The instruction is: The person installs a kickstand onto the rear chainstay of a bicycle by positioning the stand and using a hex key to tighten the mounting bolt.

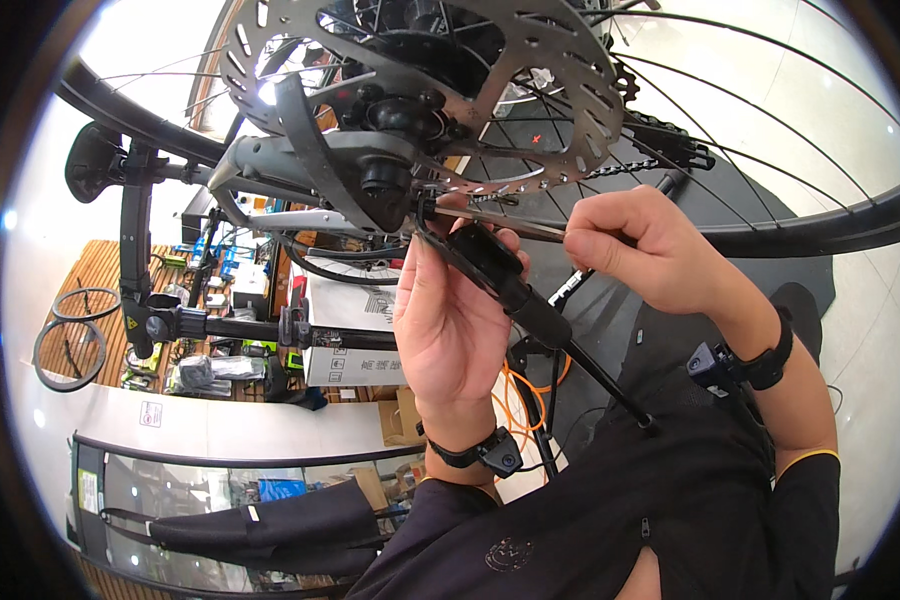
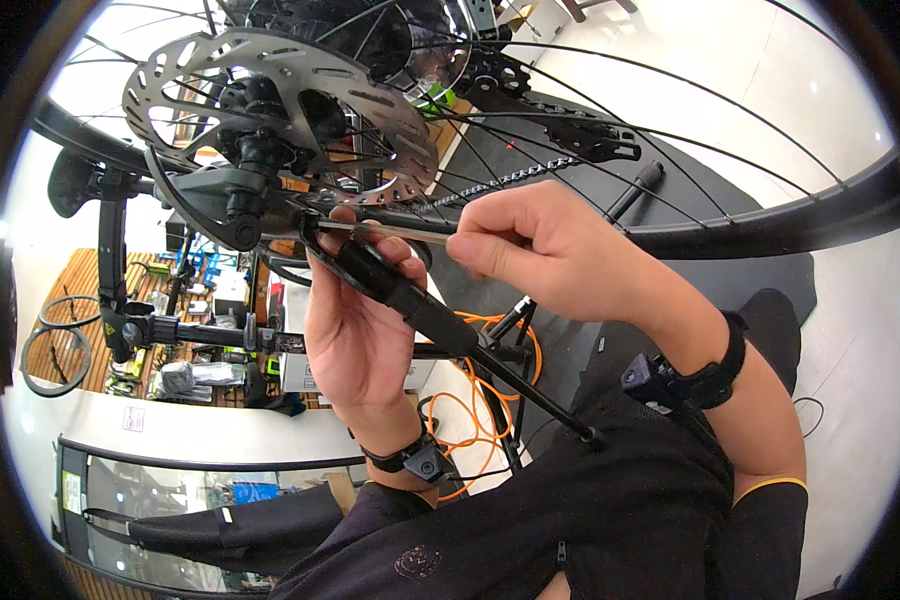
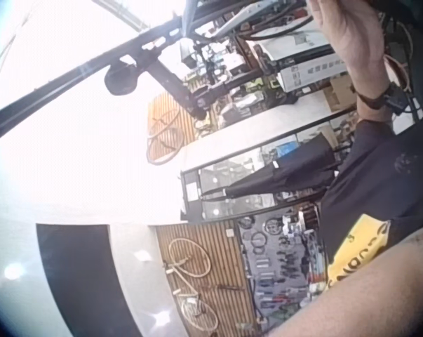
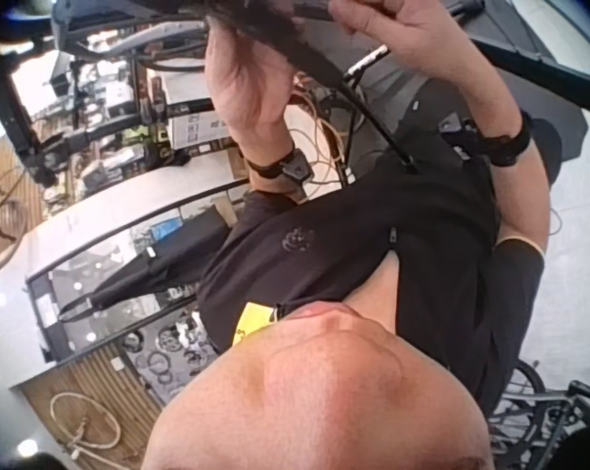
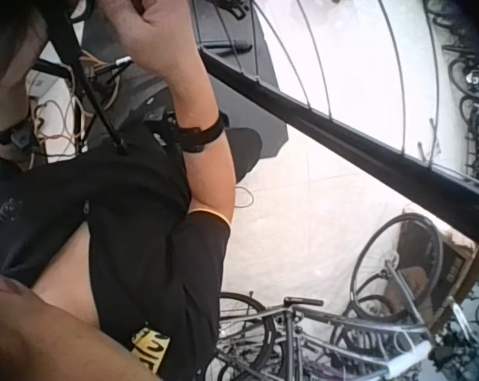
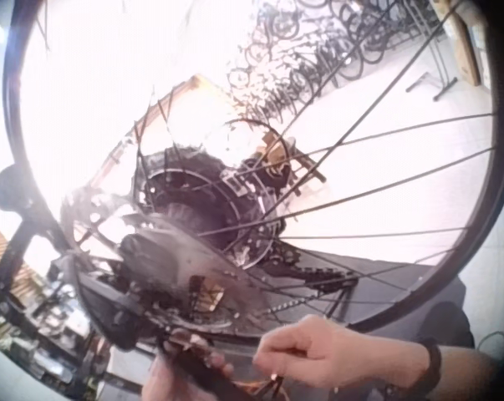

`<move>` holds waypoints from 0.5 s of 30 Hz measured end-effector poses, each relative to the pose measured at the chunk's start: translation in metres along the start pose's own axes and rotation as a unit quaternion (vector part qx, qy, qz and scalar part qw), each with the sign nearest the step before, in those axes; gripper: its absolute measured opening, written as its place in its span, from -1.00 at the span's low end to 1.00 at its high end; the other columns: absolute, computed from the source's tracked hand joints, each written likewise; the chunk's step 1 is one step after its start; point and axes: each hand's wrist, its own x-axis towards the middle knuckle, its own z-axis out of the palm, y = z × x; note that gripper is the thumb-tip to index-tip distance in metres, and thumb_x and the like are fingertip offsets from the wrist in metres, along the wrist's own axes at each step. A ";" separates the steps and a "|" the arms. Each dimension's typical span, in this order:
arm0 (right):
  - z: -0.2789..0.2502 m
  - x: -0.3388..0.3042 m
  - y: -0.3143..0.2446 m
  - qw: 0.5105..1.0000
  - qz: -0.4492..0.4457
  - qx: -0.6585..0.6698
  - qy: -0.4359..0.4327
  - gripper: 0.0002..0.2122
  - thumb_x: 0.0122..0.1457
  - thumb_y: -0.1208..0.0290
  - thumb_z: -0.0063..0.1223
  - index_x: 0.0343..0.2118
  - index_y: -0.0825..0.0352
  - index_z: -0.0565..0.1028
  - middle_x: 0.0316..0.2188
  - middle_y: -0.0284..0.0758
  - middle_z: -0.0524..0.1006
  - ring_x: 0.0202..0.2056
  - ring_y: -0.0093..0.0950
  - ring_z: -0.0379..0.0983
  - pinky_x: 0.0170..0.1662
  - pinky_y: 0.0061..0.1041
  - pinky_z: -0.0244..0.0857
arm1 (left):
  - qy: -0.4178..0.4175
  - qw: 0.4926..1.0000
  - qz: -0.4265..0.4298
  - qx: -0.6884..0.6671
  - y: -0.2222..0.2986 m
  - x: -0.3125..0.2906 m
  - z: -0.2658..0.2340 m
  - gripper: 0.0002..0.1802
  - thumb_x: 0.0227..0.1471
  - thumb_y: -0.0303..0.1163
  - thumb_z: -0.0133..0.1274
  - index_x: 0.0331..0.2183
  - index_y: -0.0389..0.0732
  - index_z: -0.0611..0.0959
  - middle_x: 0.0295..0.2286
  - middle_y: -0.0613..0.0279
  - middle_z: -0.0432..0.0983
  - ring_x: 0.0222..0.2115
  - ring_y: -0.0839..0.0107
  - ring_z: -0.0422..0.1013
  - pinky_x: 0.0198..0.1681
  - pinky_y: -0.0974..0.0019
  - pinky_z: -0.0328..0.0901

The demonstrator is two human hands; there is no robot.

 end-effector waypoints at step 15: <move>0.017 -0.010 0.001 0.940 -0.136 -0.273 0.153 -0.81 0.10 0.38 0.13 -0.58 0.30 0.43 -0.76 -0.26 0.35 -0.69 -0.24 0.33 -0.63 -0.40 0.12 | 0.054 0.997 0.048 0.021 -0.003 -0.002 0.009 -0.60 0.31 -0.29 -0.27 0.06 -0.33 0.36 -0.02 0.04 0.39 -0.12 0.12 0.46 -0.08 0.06 0.42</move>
